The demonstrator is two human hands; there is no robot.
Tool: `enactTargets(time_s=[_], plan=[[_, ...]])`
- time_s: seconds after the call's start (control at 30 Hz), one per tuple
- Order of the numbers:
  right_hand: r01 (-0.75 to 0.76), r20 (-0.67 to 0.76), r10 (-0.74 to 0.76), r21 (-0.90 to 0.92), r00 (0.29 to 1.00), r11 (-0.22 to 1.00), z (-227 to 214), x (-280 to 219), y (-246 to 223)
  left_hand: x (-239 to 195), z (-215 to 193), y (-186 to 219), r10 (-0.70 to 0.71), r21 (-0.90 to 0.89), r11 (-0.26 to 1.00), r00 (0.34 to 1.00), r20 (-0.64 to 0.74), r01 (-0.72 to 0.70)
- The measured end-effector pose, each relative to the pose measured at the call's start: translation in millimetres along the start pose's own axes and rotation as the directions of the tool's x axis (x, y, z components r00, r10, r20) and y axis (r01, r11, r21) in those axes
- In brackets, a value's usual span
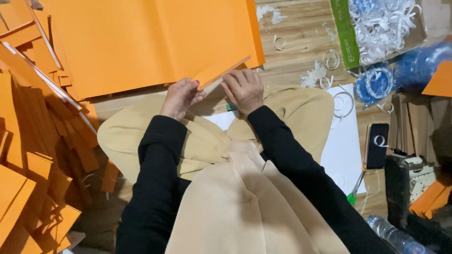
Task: Assembling orange cardstock folders by peeling adhesive strips, folding edges, and pressing them down.
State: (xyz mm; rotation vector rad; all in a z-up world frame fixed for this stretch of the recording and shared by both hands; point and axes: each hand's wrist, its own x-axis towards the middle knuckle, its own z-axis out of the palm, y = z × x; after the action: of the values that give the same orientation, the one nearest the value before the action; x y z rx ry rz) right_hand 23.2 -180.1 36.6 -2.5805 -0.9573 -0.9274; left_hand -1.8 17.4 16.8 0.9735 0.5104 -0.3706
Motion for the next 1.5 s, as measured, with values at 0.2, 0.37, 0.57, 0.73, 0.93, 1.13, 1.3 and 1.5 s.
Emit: enactTargets(time_s=[0.2,0.37,0.57,0.73,0.93,1.13,1.3,1.5], plan=[[0.076,-0.038,-0.076,0.000,0.996,0.997,3.2,21.1,1.1,2.5,5.2,-2.1,0.065,-0.060,0.996,0.993,0.099,-0.060],[0.093,-0.075,-0.093,0.005,0.993,0.996,13.1,25.0,5.4,6.3,8.4,-5.9,0.153,-0.016,0.988,0.979,0.136,-0.152],[0.060,-0.078,-0.059,0.017,0.995,0.998,27.9,19.0,8.2,6.6,16.7,-7.1,0.203,0.009,0.978,0.968,0.149,-0.207],[0.036,-0.089,-0.031,0.055,0.996,0.998,15.7,33.7,6.6,-3.0,30.9,8.3,0.263,0.051,0.960,0.947,0.185,-0.276],[-0.222,0.068,0.231,0.622,0.971,0.751,22.9,27.2,13.1,6.7,35.8,43.6,0.720,0.734,0.194,0.602,0.344,-0.651],[-0.565,0.499,0.279,0.781,0.821,0.266,38.5,-1.0,43.9,35.0,36.0,43.1,0.398,0.784,0.241,0.795,0.458,-0.573],[-0.707,0.728,0.169,0.540,0.665,0.457,-0.8,24.3,97.3,54.0,30.3,36.4,0.307,0.824,0.311,0.870,0.385,-0.474],[-0.830,0.680,0.657,0.538,0.325,-0.147,15.1,5.3,132.1,64.3,35.1,51.3,0.174,0.878,0.376,0.954,0.246,-0.295]])
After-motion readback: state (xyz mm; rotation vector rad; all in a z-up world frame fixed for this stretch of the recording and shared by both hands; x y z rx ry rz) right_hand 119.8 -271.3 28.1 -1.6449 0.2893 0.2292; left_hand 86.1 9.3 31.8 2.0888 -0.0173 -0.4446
